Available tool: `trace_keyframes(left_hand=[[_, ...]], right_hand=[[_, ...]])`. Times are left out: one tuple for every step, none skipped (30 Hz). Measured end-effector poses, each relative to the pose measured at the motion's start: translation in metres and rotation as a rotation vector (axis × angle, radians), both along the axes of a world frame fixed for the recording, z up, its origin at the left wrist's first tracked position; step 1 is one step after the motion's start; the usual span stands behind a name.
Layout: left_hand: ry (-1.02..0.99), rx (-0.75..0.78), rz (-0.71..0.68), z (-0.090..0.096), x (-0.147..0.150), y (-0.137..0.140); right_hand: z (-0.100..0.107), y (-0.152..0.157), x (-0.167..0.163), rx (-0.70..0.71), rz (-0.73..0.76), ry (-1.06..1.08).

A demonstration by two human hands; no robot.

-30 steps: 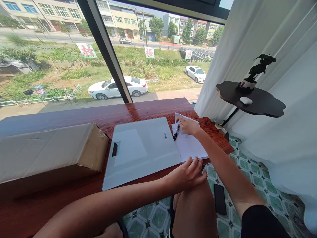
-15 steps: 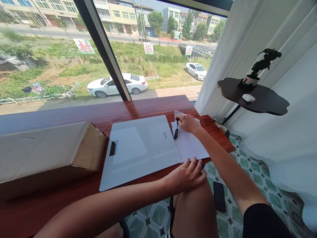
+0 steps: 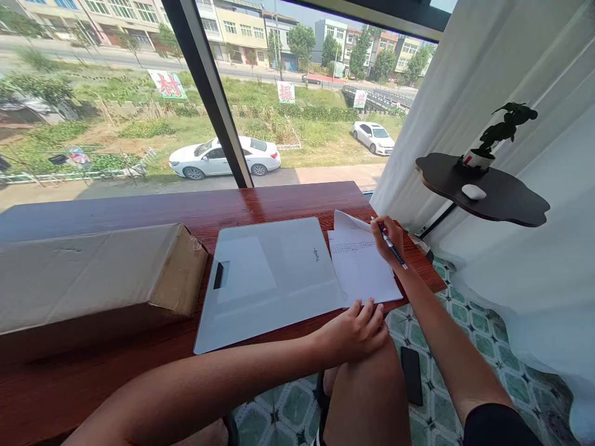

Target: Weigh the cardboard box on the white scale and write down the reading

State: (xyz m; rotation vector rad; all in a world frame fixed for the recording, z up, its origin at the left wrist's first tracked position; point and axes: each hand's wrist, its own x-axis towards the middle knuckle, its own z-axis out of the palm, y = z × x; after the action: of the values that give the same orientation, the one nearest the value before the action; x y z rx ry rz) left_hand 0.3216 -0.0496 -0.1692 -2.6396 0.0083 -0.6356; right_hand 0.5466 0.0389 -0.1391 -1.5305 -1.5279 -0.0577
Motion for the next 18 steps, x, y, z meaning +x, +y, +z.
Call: trace_keyframes(left_hand=[[0.001, -0.001, 0.0, -0.001, 0.0, 0.0], [-0.001, -0.002, 0.0, -0.001, 0.0, 0.0], [-0.007, -0.004, -0.001, -0.002, 0.001, 0.0], [-0.018, -0.006, 0.0, -0.002, 0.001, 0.0], [-0.032, -0.008, 0.0, -0.002, 0.001, -0.001], [-0.049, -0.01, -0.001, -0.003, 0.001, -0.001], [-0.067, -0.012, -0.001, -0.003, 0.002, -0.001], [-0.082, -0.015, -0.001, -0.003, 0.002, 0.0], [-0.092, -0.016, 0.0, -0.003, 0.003, 0.0], [-0.098, -0.016, 0.0, -0.004, 0.003, -0.001], [-0.1, -0.017, 0.0, -0.004, 0.003, -0.001], [-0.098, -0.017, 0.001, -0.005, 0.003, -0.001], [-0.094, -0.017, 0.001, -0.005, 0.004, -0.001], [-0.092, -0.016, 0.002, -0.006, 0.004, -0.001], [-0.093, -0.016, 0.004, -0.006, 0.004, -0.001], [-0.096, -0.015, 0.005, -0.006, 0.004, -0.001], [-0.1, -0.014, 0.007, -0.005, 0.003, -0.001], [-0.104, -0.013, 0.009, -0.005, 0.003, -0.001]], right_hand=[[-0.005, 0.0, 0.002, -0.011, 0.028, 0.131], [-0.009, 0.0, 0.002, -0.038, 0.068, 0.25], [-0.012, -0.001, 0.002, -0.081, 0.116, 0.347], [-0.013, -0.002, 0.002, -0.126, 0.157, 0.411], [-0.013, -0.003, 0.0, -0.156, 0.176, 0.438], [-0.012, -0.005, -0.002, -0.165, 0.176, 0.43], [-0.011, -0.006, -0.004, -0.156, 0.163, 0.405], [-0.01, -0.008, -0.006, -0.137, 0.148, 0.378], [-0.009, -0.01, -0.007, -0.116, 0.137, 0.361], [-0.009, -0.01, -0.009, -0.112, 0.135, 0.357], [-0.01, -0.011, -0.01, -0.13, 0.144, 0.362], [-0.01, -0.011, -0.011, -0.165, 0.154, 0.37], [-0.011, -0.011, -0.011, -0.212, 0.166, 0.377], [-0.012, -0.011, -0.011, -0.257, 0.175, 0.384], [-0.014, -0.01, -0.011, -0.294, 0.178, 0.389], [-0.015, -0.01, -0.011, -0.32, 0.178, 0.391], [-0.016, -0.01, -0.01, -0.34, 0.176, 0.393], [-0.018, -0.01, -0.01, -0.355, 0.175, 0.396]])
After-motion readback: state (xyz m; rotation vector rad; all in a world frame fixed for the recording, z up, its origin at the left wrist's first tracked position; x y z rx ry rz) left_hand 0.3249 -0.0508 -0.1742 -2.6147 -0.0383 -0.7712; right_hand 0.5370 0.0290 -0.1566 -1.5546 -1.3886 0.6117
